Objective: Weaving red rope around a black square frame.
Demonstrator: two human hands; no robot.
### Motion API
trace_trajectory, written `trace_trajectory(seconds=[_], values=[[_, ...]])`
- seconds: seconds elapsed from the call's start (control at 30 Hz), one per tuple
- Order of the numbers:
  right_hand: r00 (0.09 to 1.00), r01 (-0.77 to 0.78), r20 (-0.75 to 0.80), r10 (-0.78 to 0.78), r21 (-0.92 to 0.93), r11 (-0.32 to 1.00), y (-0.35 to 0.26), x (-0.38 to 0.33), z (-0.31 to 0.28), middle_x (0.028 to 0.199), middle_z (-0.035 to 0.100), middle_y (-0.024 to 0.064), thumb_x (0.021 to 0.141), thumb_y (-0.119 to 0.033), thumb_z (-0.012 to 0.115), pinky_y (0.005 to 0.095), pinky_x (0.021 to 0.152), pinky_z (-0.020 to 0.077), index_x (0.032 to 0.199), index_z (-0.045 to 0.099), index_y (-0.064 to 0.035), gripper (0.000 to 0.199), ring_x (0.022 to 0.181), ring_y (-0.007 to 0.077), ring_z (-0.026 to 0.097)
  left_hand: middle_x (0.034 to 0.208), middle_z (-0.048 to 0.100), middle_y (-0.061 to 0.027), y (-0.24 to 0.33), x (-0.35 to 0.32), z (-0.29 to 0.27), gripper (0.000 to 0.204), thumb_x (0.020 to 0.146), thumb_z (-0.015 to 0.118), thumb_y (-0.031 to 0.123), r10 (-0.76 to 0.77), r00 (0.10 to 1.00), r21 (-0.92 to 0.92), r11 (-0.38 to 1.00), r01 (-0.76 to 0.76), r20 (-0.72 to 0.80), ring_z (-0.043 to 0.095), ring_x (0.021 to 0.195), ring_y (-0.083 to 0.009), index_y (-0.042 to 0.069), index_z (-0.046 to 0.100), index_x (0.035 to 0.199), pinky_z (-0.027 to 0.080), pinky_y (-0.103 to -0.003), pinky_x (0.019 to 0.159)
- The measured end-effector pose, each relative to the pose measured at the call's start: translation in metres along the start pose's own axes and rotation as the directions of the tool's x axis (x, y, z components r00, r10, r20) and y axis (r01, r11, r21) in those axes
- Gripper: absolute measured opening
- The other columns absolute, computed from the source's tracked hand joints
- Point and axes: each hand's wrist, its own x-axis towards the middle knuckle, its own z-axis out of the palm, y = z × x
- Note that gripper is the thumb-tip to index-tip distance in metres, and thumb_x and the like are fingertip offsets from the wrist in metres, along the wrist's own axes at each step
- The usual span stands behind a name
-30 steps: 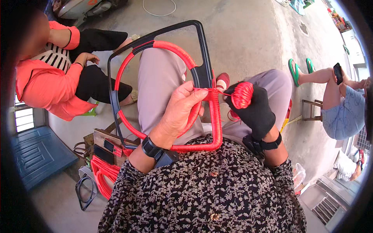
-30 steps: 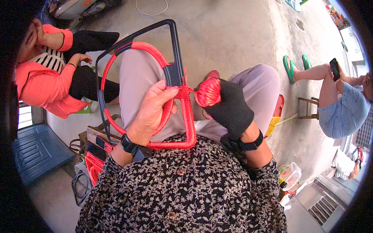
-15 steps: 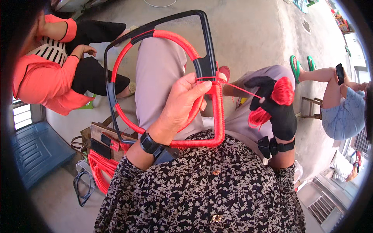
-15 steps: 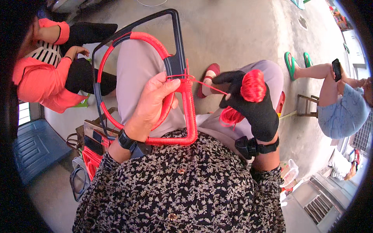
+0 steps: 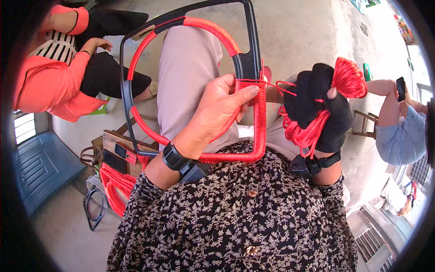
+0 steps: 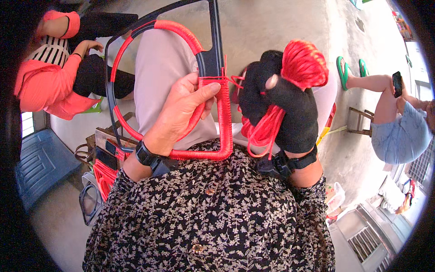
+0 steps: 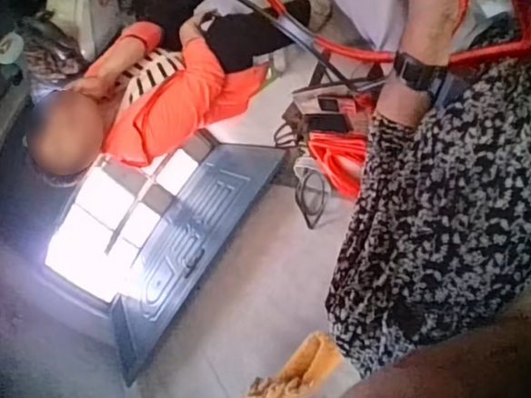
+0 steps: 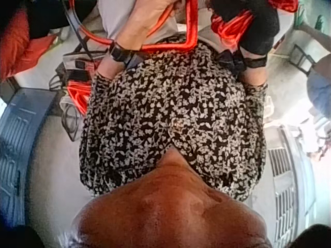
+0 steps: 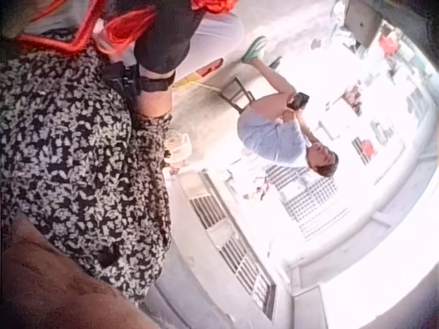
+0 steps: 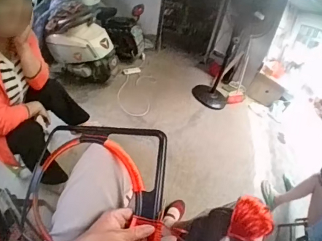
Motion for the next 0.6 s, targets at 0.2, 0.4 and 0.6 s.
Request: trace_trajectory(seconds=[0.2,0.4,0.6], values=[[0.977,-0.182,0.075,0.200,-0.192,0.964,0.007,-0.018,0.002,0.083,0.055,0.0037,0.073,-0.014,0.069,0.0275,0.067,0.0457,0.095,0.054,-0.0046,0.028,0.073,0.0152,0.055,0.074,0.061,0.0002,0.001,0.002,-0.003,0.019,0.086,0.068,0.017,-0.007,1.000,0.010,1.000,0.007,0.012,0.051,0.049,-0.0047,0.005,0.058,0.095,0.039,-0.019,0.039],[0.956,0.093,-0.278,-0.095,-0.022,0.995,-0.016,-0.037,-0.061,0.097,0.062,0.0133,0.090,-0.026,0.056,0.0234,0.062,0.0446,0.100,0.056,-0.0050,0.024,0.072,0.0136,0.055,0.071,0.060,-0.0012,0.006,0.006,0.003,0.021,0.091,0.060,0.026,-0.049,0.997,-0.240,0.969,0.061,0.053,0.050,0.047,-0.0070,0.006,0.057,0.094,0.038,-0.021,0.037],[0.750,-0.094,-0.638,-0.176,-0.366,0.926,-0.062,-0.092,-0.135,0.114,0.061,0.0161,0.097,-0.045,0.040,0.0243,0.071,0.0477,0.126,0.047,-0.0017,0.053,0.084,0.0133,0.059,0.070,0.061,-0.0024,0.013,0.005,0.007,0.016,0.092,0.057,0.022,-0.099,0.994,-0.161,0.981,0.104,0.037,0.051,0.046,-0.0081,0.007,0.057,0.094,0.039,-0.022,0.037]])
